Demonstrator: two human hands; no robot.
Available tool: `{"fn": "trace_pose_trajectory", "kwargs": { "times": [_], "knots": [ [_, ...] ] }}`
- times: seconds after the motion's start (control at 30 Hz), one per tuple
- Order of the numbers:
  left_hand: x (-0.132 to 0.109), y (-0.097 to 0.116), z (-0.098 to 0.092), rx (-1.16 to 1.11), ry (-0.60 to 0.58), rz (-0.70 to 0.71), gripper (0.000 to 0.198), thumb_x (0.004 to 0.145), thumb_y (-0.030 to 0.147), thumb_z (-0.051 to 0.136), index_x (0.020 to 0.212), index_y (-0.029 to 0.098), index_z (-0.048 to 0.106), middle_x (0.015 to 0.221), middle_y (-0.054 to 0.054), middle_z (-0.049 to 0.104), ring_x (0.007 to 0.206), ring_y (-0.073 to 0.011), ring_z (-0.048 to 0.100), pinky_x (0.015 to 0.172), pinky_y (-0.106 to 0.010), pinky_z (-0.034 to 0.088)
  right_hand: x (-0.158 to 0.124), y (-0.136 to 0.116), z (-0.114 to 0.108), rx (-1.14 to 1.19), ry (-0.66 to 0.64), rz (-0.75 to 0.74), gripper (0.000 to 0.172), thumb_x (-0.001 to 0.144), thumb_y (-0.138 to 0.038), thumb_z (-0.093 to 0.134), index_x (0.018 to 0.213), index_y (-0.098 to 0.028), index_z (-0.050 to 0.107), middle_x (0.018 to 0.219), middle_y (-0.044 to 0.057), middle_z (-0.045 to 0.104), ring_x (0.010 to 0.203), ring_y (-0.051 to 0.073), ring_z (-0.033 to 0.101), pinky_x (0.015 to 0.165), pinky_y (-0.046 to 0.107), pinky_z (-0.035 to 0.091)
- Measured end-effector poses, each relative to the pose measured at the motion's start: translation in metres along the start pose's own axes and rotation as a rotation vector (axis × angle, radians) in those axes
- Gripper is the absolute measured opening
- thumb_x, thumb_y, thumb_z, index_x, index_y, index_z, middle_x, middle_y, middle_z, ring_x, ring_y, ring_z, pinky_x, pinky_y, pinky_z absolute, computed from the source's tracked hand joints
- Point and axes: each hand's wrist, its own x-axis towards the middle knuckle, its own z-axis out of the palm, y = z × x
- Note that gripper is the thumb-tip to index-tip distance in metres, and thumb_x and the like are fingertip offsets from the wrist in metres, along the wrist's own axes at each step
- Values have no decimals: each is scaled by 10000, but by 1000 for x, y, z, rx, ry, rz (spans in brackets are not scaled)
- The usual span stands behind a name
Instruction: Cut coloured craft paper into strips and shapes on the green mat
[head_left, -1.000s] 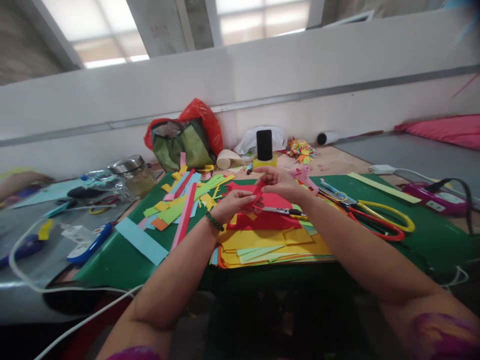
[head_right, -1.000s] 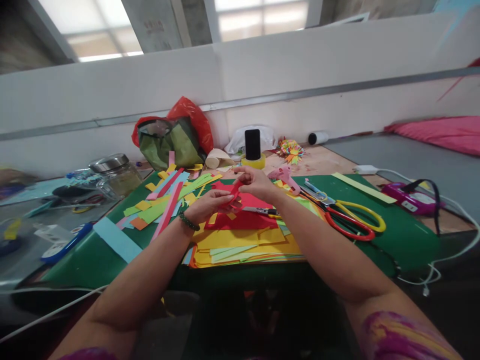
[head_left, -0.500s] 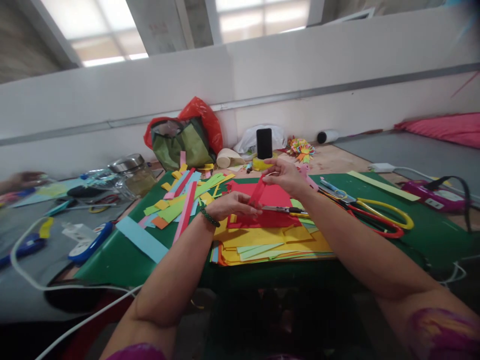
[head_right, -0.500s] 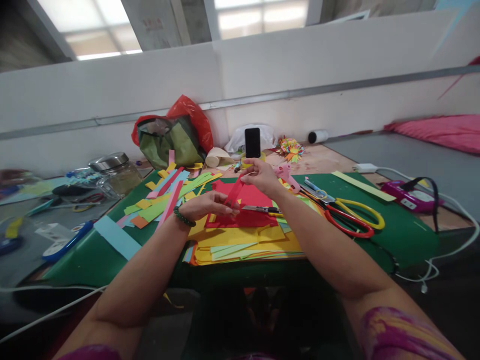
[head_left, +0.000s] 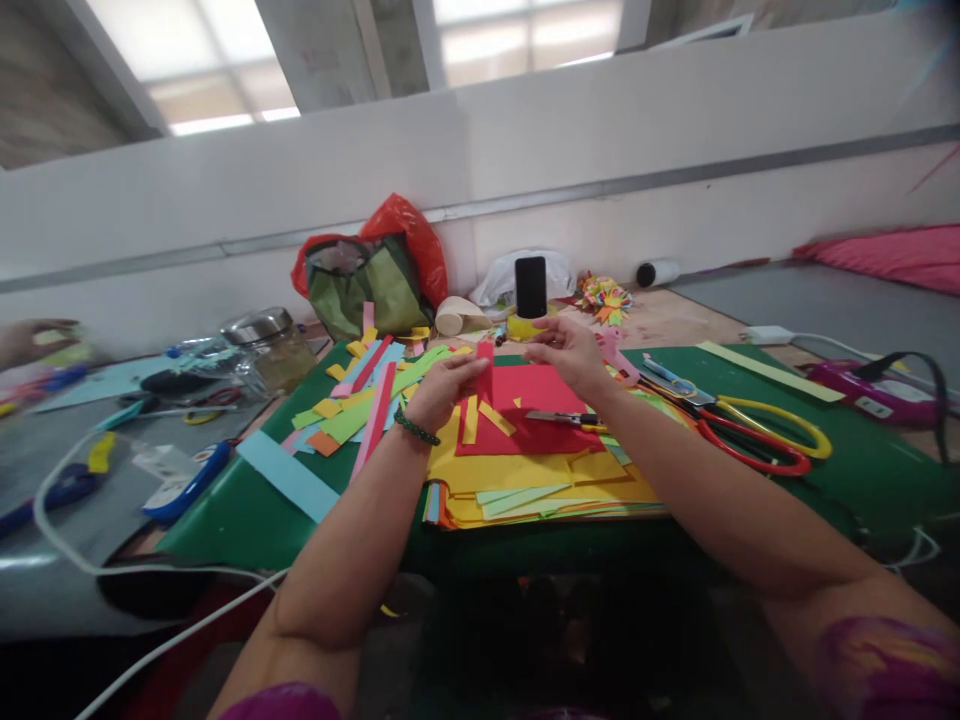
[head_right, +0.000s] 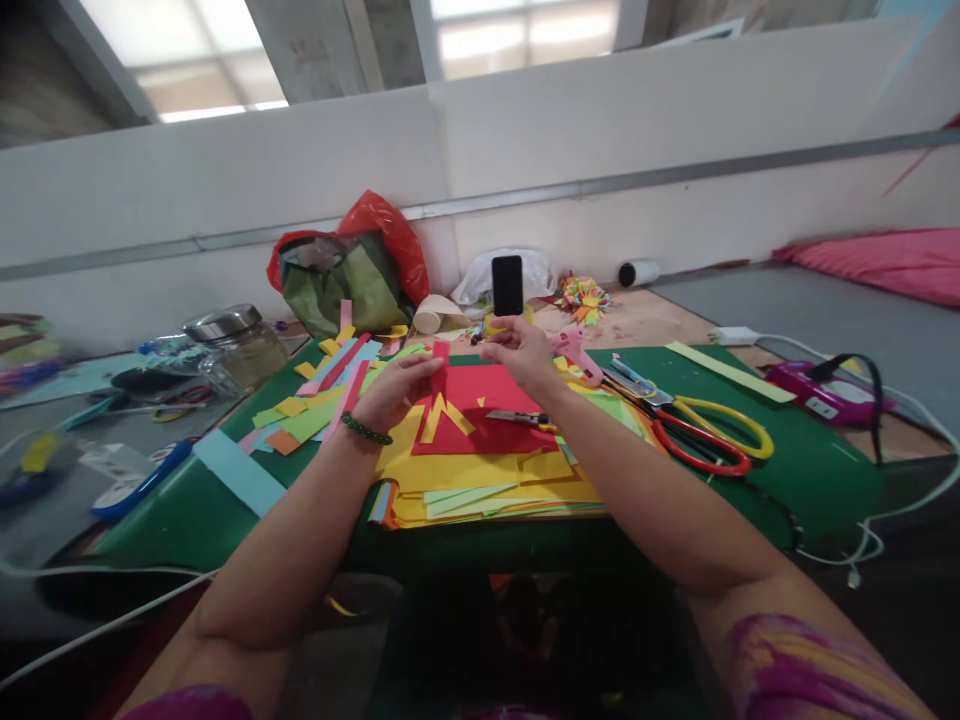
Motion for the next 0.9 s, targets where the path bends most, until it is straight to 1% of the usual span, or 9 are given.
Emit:
{"fn": "trace_pose_trajectory", "kwargs": {
  "times": [0.1,0.23,0.3,0.4,0.5,0.6,0.73,0.83,0.9],
  "knots": [
    [7,3,-11,-77,155,47,271,581,292,825,688,161,613,596,40,620,500,-64,546,466,-161,397,-1,2,0,-138,-30,-8,282,792,-326,567,1017,-160,600,764,25,643,690,162,618,675,324,515],
    [15,-1,-19,-74,229,54,246,618,291,787,676,164,585,537,53,582,443,-56,509,403,-151,340,-13,-5,12,-352,-173,-19,158,810,-317,582,850,-183,655,791,46,675,740,173,592,700,302,456],
    [17,-4,-19,-61,244,56,243,612,272,791,671,162,583,527,55,576,430,-51,495,405,-150,342,-22,-11,20,-453,-289,3,188,803,-375,619,757,-198,660,750,42,684,703,170,585,647,278,424],
    [19,-7,-19,-38,249,61,246,602,243,805,698,161,594,535,60,578,420,-44,481,415,-154,348,-32,-15,30,-583,-454,65,289,679,-467,751,643,-200,647,642,37,668,604,166,566,543,261,365],
    [20,-9,-18,-19,244,57,269,594,223,821,738,162,602,542,67,567,415,-38,473,413,-154,325,-34,-16,34,-660,-560,115,259,644,-414,791,624,-193,659,610,27,665,565,153,565,499,249,340],
    [21,-11,-16,-1,239,50,285,597,211,823,773,163,604,535,76,547,413,-33,466,411,-148,309,-31,-14,33,-697,-592,135,168,704,-342,753,694,-185,693,655,27,690,598,148,592,500,231,361],
    [20,-11,-14,19,224,46,293,606,199,812,805,164,599,531,83,539,415,-36,473,407,-145,301,-25,-12,29,-730,-557,128,136,721,-263,722,821,-171,712,776,52,724,691,167,628,545,226,397],
    [17,-11,-11,36,205,39,283,622,190,799,823,158,602,539,81,548,413,-36,479,403,-145,299,-24,-13,25,-759,-544,103,56,741,-223,660,732,-179,693,748,53,715,685,170,618,544,235,368],
    [15,-10,-9,47,185,29,276,633,182,792,834,155,604,537,78,549,410,-39,484,402,-146,301,-23,-15,22,-774,-539,83,119,755,-220,612,651,-183,657,687,42,689,646,161,595,523,242,333]
  ]
}}
